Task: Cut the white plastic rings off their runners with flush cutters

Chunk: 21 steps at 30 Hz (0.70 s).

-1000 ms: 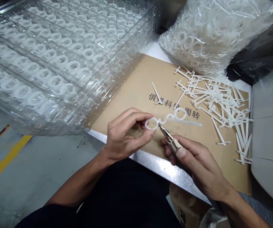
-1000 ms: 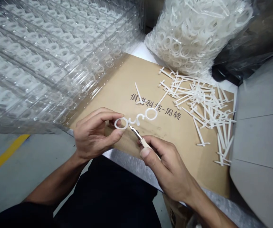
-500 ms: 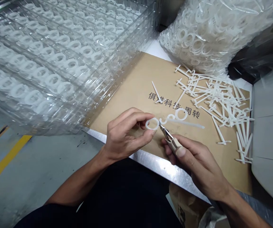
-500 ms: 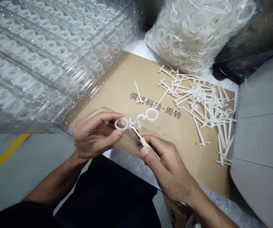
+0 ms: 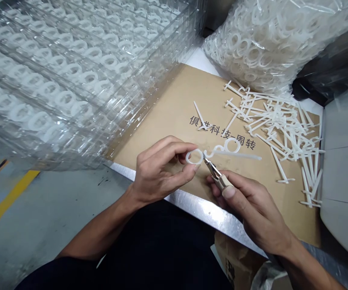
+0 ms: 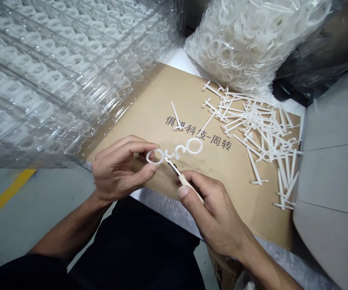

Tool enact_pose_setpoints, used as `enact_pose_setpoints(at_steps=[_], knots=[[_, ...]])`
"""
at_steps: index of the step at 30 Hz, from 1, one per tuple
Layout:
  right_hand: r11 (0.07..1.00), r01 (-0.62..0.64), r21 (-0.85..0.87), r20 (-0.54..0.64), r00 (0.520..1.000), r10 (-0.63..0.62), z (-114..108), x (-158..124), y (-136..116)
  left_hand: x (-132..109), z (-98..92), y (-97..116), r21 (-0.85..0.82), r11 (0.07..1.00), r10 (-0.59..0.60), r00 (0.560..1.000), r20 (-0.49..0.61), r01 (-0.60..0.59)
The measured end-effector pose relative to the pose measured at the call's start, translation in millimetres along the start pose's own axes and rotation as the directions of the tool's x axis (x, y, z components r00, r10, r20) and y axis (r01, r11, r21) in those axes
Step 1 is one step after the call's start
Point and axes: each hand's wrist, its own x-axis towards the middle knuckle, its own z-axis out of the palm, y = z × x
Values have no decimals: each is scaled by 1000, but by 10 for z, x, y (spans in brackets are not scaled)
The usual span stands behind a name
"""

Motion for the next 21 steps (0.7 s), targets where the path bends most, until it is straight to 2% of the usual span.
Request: enact_pose_setpoints(at_steps=[11, 21], knots=[[1000, 2, 8, -26, 1000, -2, 12, -1, 2, -3, 12, 3, 8, 1000, -17, 1000, -2, 17], [1000, -11, -8, -4, 1000, 11, 41, -22, 1, -11, 12, 6, 1, 1000, -11, 1000, 0, 11]])
